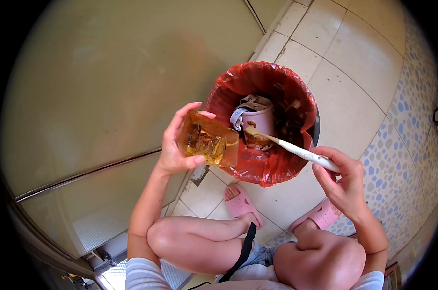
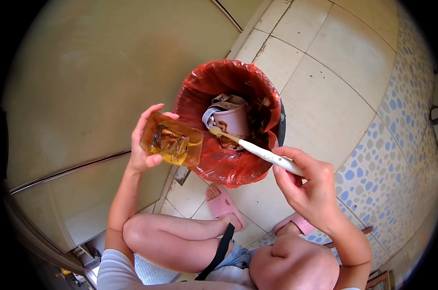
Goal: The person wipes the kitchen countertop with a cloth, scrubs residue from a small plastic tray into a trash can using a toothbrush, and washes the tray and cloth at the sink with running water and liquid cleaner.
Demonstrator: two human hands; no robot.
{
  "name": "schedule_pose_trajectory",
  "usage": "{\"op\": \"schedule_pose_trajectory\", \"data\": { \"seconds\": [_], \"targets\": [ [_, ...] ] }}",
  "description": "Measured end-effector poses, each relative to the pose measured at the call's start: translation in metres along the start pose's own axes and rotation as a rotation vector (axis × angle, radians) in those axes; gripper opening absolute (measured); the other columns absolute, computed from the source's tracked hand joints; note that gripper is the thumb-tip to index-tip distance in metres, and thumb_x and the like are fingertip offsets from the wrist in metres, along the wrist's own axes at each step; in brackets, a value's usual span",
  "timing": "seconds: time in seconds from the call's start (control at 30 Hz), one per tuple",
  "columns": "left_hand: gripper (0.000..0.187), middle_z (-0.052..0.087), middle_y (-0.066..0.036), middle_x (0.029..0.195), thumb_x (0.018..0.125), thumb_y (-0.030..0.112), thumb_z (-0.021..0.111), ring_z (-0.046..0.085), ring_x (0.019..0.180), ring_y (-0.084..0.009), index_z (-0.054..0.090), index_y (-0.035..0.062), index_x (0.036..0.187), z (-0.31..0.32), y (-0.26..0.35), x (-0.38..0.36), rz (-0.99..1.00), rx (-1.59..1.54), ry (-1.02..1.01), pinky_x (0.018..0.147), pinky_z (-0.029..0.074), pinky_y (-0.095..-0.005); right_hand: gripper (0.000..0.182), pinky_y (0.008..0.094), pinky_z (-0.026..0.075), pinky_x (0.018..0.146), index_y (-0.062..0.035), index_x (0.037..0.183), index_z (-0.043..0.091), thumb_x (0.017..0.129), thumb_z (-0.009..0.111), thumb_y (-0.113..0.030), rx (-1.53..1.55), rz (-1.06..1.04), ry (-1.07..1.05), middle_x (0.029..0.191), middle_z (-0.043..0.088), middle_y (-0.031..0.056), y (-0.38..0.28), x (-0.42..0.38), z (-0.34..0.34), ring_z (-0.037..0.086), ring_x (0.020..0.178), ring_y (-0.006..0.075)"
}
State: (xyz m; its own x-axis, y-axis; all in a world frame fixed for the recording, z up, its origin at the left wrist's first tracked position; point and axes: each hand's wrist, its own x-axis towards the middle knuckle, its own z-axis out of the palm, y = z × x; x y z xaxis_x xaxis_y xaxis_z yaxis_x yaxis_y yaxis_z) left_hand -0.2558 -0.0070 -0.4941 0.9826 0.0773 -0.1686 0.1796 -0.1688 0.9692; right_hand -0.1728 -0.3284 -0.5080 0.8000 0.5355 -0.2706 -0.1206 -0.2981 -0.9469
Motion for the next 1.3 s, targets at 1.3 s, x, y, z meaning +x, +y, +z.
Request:
{"op": "schedule_pose_trajectory", "data": {
  "seconds": [1.3],
  "targets": [
    [0.087,0.055,-0.01,0.116,0.05,0.021,0.083,0.055,0.106,-0.0202,0.042,0.0028,0.125,-0.003,0.011,0.001,0.164,0.056,0.061,0.095,0.042,-0.0342,0.009,0.0327,0.046,0.057,-0.0034,0.076,0.058,0.067,0.062,-0.003,-1.036,-0.673,-0.242,0.068,0.054,0.0074,-0.041,0.072,0.028,0.054,0.075,0.0224]
  ]
}}
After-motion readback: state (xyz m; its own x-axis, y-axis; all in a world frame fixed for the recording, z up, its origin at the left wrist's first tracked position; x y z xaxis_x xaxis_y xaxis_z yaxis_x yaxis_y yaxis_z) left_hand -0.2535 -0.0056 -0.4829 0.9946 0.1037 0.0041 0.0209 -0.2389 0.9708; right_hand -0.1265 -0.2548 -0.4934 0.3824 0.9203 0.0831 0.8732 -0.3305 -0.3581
